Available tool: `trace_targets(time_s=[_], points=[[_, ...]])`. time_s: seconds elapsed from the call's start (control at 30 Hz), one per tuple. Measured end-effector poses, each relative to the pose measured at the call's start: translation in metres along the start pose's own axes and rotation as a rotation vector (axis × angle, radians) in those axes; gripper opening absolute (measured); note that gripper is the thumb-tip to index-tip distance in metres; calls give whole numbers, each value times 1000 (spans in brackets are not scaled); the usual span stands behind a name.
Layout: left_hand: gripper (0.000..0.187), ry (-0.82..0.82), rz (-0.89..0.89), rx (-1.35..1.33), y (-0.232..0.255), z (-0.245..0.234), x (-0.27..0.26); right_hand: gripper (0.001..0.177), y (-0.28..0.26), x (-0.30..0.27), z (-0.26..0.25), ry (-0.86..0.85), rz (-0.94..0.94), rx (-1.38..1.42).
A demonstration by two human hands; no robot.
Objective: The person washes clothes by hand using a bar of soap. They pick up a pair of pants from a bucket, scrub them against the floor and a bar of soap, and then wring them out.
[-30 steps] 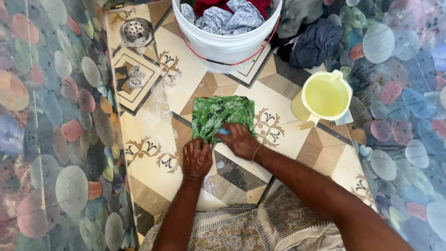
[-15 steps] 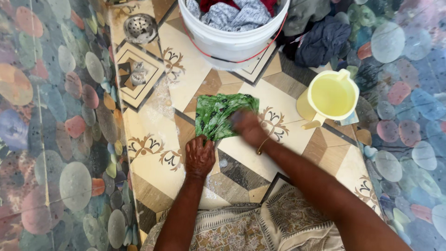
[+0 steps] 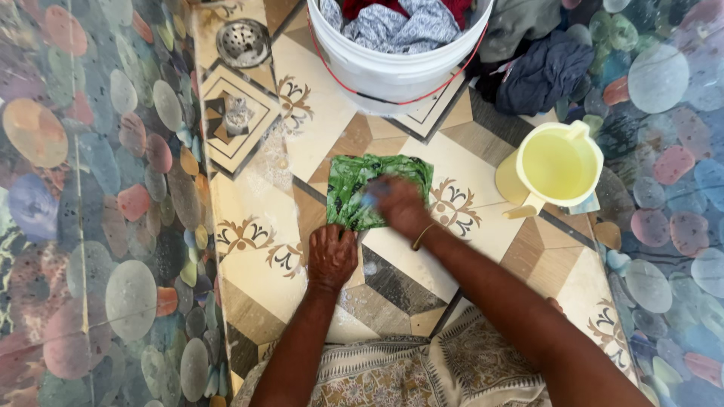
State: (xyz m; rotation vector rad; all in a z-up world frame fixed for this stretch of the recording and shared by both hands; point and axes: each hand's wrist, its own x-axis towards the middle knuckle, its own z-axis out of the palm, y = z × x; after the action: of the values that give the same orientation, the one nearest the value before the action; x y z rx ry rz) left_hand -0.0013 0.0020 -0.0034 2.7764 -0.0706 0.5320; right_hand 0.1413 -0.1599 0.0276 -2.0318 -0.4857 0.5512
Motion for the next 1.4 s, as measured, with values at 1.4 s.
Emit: trace_targets(time_s=[1.4], points=[[16, 47, -2, -166, -5, 10, 2, 31, -7, 77, 5, -128, -495, -673]])
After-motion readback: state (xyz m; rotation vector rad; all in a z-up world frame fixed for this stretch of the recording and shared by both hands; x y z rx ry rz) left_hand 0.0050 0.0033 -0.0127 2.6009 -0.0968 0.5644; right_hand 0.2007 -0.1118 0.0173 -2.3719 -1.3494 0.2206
